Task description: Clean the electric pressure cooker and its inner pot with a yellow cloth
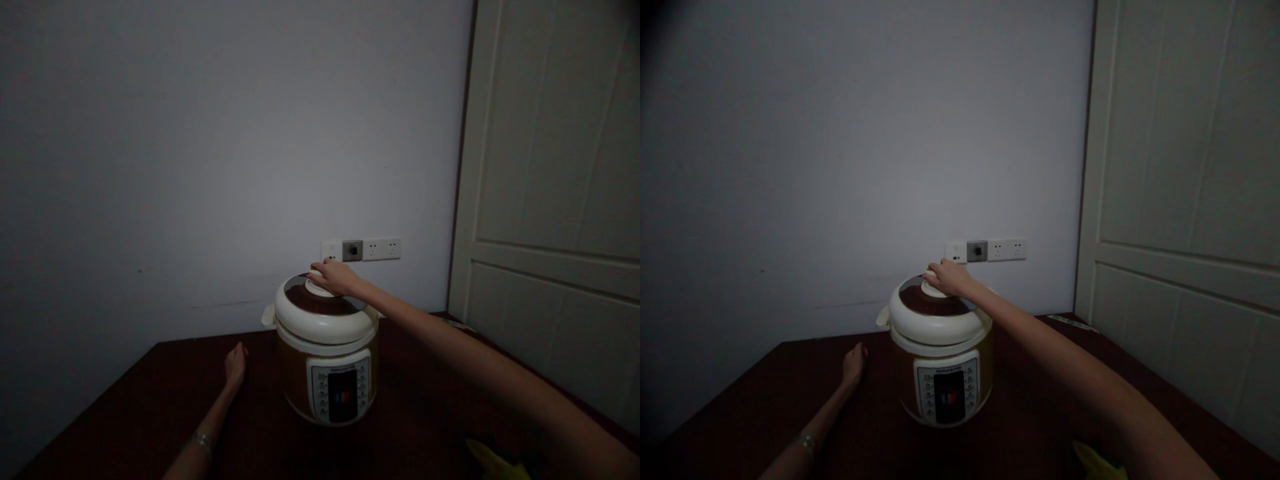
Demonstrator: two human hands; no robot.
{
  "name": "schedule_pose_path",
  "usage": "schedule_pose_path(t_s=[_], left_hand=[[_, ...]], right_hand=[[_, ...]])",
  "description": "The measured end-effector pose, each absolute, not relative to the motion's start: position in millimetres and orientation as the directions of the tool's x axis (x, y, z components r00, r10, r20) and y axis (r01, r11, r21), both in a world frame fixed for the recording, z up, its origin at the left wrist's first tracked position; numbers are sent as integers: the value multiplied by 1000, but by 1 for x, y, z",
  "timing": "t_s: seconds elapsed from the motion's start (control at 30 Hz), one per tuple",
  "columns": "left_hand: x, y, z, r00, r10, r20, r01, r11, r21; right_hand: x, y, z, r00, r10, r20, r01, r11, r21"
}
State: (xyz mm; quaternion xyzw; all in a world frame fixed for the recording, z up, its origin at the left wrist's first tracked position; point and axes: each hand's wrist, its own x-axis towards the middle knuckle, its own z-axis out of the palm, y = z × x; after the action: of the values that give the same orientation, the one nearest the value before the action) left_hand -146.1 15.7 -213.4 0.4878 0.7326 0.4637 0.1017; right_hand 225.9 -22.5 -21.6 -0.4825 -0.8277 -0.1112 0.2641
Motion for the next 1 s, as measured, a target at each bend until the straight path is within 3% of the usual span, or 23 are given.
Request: schedule_pose_path(t_s=[0.8, 1.0], left_hand=[[-149, 14, -212, -514, 801, 307, 633, 113, 766], [-144, 8, -206, -547, 763, 344, 629, 103, 771]], right_hand=[[218, -19, -25, -417, 739, 529, 854, 517, -50], [230, -23, -8, -451, 771, 449, 802, 571, -177]])
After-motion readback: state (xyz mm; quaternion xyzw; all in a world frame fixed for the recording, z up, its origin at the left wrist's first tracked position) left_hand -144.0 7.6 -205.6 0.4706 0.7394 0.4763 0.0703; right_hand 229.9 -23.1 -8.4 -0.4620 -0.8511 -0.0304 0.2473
